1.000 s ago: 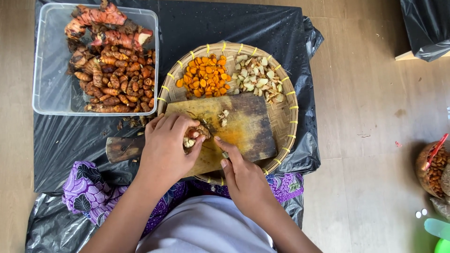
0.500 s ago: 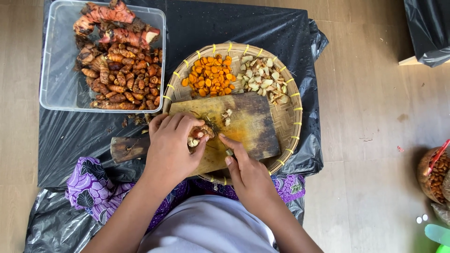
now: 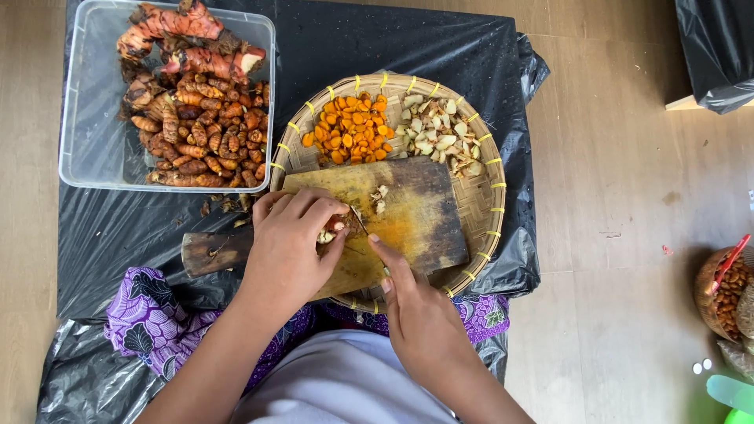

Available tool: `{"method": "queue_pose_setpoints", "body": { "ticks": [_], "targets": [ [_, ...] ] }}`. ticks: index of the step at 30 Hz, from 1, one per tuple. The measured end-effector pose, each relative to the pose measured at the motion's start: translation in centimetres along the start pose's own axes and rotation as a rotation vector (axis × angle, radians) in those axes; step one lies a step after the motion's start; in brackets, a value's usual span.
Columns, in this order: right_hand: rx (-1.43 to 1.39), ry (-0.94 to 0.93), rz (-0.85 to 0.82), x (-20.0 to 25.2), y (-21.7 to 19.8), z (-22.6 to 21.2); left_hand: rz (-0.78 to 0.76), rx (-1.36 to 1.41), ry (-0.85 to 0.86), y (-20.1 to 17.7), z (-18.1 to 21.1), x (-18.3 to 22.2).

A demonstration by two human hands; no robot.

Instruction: Slicing turmeric and ginger roots on a wooden cutting board and placing them into a woven basket.

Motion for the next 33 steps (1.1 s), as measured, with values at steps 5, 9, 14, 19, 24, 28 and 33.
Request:
{"method": "queue_pose_setpoints", "body": {
  "ticks": [5, 9, 14, 19, 24, 28, 33],
  "targets": [
    [-0.057, 0.054, -0.074, -1.1, -0.6, 0.3, -0.005, 0.053, 0.001, 0.3, -0.6, -0.2],
    [-0.055, 0.109, -0.135, -2.0, -0.4, 0.5, -0.01, 0.092, 0.003, 0.7, -0.9, -0.3],
    [-0.091, 0.073, -0.139, -4.3, -0.2, -0.3, -0.064, 0.045, 0.002, 1.1, -1.3, -0.2],
    [-0.206, 0.121, -0.188, -3.9, 0.4, 0.1, -0.091, 0.001, -0.022, 1.6, -1.2, 0.0],
    [0.091, -0.022, 0.031, -1.4, 0.5, -0.3, -0.02, 0.088, -0.046, 0.4, -0.7, -0.1],
    [0.111, 0.0, 0.028, -2.0, 0.8, -0.1, -0.007, 0.113, -0.014, 0.7, -0.9, -0.3],
    [0.132, -0.011, 0.099, -3.6, 0.7, -1.0, -0.029, 0.108, -0.014, 0.9, -1.1, -0.2]
  ]
}}
Point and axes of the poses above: each hand's wrist, its own x-axis away from the middle knuckle, its own y-axis out of the palm, z = x × y, the point moved 7 cm from there along -x, towards the middle knuckle, and after that the axes turned 2 degrees about x, right-handed, at the moved point
